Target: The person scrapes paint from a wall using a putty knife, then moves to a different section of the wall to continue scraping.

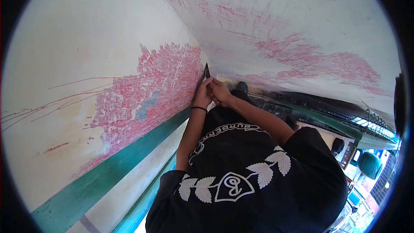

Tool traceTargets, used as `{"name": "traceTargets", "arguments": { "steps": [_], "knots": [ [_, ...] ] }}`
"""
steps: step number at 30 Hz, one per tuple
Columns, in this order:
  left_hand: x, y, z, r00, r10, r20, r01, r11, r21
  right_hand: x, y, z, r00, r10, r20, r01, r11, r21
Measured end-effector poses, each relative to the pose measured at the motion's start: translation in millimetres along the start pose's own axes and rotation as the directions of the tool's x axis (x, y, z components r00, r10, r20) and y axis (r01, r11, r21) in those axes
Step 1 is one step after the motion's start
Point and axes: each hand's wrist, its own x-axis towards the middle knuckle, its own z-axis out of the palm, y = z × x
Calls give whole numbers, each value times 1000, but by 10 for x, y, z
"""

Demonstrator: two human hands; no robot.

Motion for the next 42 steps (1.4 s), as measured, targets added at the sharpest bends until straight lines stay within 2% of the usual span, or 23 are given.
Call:
{"name": "traceTargets", "arguments": {
  "steps": [2, 4, 7, 10, 11, 12, 14, 16, 19, 21, 23, 25, 27, 30, 31, 32, 35, 36, 37, 39, 41, 42],
  "knots": [
    [-94, 13, 101, 998, 15, -60, -16, 1000, -17, -219, 19, 89, 1000, -27, -3, 27, 997, -77],
    [-430, 98, 548, 984, 66, -164, -69, 998, -15, -313, 28, 151, 999, -35, -1, 35, 995, -92],
    [-266, 58, 284, 974, 22, -226, 0, 995, 96, -246, 97, 142, 1000, -5, 13, 6, 998, -57],
    [-143, 1, 154, 993, 45, -107, -37, 997, 72, -60, 146, 40, 1000, 6, 21, -4, 993, -116],
    [-184, -62, 136, 987, 115, -114, -97, 984, 147, -82, 172, 25, 1000, -5, 12, 6, 988, -152],
    [-402, -45, 374, 976, 186, -111, -158, 962, 224, -114, 147, 21, 1000, -22, 4, 22, 982, -188],
    [-452, -22, 503, 965, 217, -146, -179, 955, 235, -231, 167, 43, 995, -100, 18, 101, 965, -244],
    [-303, -92, 318, 964, 125, -233, -106, 990, 93, -246, 167, 45, 989, -150, 15, 147, 938, -315],
    [-36, -148, 24, 990, 7, -143, -6, 1000, 10, -184, 175, 4, 985, -171, -9, 149, 885, -442],
    [0, -253, -96, 990, 26, -141, -27, 1000, -5, -160, 223, -57, 984, -178, -21, 142, 846, -513],
    [7, -270, -102, 985, 41, -167, -42, 999, 3, -171, 368, -62, 946, -325, 2, 273, 791, -548],
    [-218, -197, 173, 972, 45, -231, -39, 999, 28, -213, 298, -29, 951, -307, -15, 256, 817, -517],
    [-93, -82, 186, 977, 63, -205, -56, 998, 41, -183, 127, 23, 992, -114, -52, 83, 909, -407],
    [2, -159, 19, 986, 122, -117, -116, 992, 56, 6, 173, -49, 988, -139, -67, 106, 928, -357],
    [32, -118, 61, 986, 157, -63, -152, 986, 70, -26, 213, -71, 981, -189, -41, 155, 897, -413],
    [-17, -174, 99, 969, 149, -199, -127, 985, 118, -103, 266, -105, 970, -241, -13, 208, 859, -467],
    [-195, -185, 279, 958, 135, -253, -108, 987, 115, -124, 416, -148, 920, -391, 38, 349, 768, -537],
    [-168, -157, 270, 961, 80, -266, -56, 994, 97, -111, 378, -128, 931, -364, 23, 318, 780, -539],
    [-29, -154, 149, 963, 94, -252, -65, 991, 121, -152, 270, -75, 942, -336, 9, 287, 791, -540],
    [222, -169, 19, 966, 117, -228, -84, 985, 149, -176, 8, -66, 992, -105, -65, 55, 847, -529],
    [258, -241, -72, 964, 132, -231, -103, 986, 132, -90, 267, -135, 945, -324, -39, 246, 785, -569],
    [95, -228, 91, 965, 131, -229, -108, 988, 108, -56, 326, -168, 900, -435, -17, 343, 733, -588]
  ]
}}
